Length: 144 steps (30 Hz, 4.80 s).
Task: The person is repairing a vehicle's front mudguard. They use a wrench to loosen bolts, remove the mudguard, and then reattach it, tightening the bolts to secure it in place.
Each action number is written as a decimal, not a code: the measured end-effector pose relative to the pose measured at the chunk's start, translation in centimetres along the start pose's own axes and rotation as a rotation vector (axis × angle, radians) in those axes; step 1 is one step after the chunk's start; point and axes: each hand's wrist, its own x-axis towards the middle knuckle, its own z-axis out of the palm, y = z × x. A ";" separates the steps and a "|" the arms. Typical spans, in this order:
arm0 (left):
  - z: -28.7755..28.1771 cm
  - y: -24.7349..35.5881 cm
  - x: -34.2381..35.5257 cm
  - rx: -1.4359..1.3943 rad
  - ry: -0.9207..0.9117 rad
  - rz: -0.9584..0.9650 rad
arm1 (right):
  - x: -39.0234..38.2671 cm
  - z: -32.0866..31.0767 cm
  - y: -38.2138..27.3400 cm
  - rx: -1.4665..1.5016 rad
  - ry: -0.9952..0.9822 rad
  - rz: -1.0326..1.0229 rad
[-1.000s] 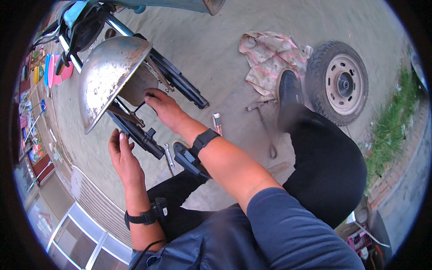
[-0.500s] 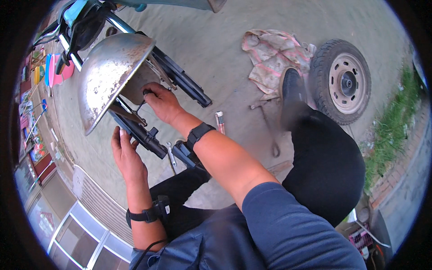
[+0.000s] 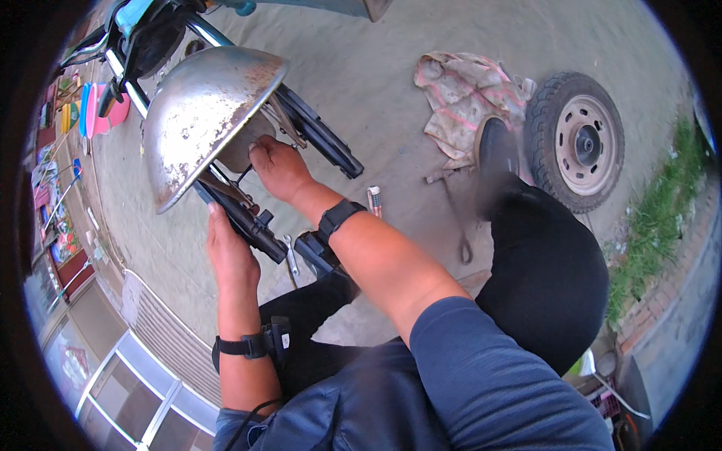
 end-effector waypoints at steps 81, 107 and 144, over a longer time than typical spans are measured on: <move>1.5 -1.2 0.7 -0.136 0.153 -0.097 | -2.7 -0.6 2.5 0.786 -0.040 0.269; 1.9 -1.1 0.4 -0.163 0.148 -0.076 | -2.2 -0.2 3.2 0.624 -0.072 0.188; 1.5 -1.6 0.6 -0.187 0.125 -0.056 | -1.5 -1.8 0.3 0.112 -0.142 -0.009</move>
